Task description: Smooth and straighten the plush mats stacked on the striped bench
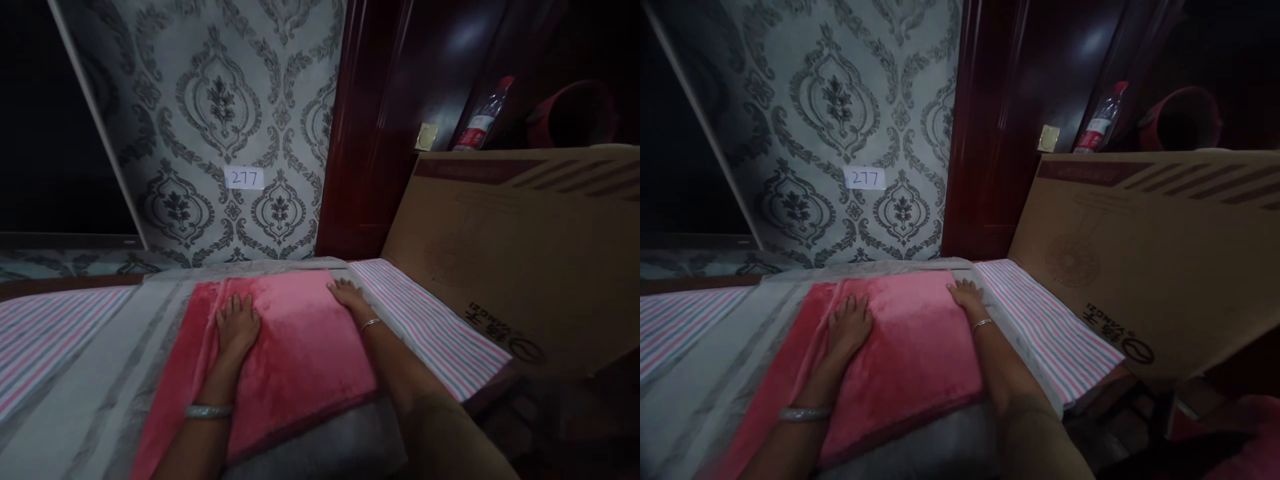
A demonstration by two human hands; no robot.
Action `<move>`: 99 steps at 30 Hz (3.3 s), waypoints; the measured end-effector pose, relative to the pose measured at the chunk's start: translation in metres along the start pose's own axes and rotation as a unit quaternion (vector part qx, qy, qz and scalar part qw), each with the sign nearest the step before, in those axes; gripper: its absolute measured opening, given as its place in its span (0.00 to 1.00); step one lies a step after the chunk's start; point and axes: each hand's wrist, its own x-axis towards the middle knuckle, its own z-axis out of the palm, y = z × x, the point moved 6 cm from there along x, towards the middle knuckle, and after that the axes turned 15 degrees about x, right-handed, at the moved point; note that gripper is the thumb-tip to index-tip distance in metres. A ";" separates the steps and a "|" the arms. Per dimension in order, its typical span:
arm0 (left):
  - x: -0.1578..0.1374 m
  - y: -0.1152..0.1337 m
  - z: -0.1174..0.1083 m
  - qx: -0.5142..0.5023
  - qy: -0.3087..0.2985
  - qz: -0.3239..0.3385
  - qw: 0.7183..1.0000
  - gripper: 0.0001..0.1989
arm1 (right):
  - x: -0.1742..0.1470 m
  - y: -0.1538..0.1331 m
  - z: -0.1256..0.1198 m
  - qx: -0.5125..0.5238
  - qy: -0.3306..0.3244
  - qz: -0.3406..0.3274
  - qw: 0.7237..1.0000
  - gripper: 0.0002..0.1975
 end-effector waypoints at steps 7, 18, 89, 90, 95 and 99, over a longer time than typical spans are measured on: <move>0.000 -0.001 -0.001 -0.027 -0.004 0.001 1.000 0.27 | -0.054 -0.078 0.024 -0.015 0.015 -0.150 0.988 0.30; 0.002 -0.007 0.000 -0.052 0.004 0.020 0.998 0.28 | -0.119 -0.080 0.062 0.008 -0.003 -0.209 0.978 0.32; -0.139 -0.058 0.004 -0.025 0.039 0.086 0.995 0.29 | -0.132 -0.035 0.029 -0.053 0.040 -0.112 0.992 0.30; -0.138 -0.059 0.001 -0.032 0.030 0.083 0.996 0.29 | -0.136 -0.052 0.034 -0.039 0.021 -0.158 0.987 0.30; -0.115 -0.056 -0.022 -0.046 0.053 0.081 0.994 0.27 | -0.161 -0.156 0.076 0.047 -0.109 -0.374 0.920 0.30; -0.097 -0.043 -0.010 -0.044 0.026 0.104 0.993 0.28 | -0.154 -0.199 0.104 0.047 -0.134 -0.412 0.900 0.30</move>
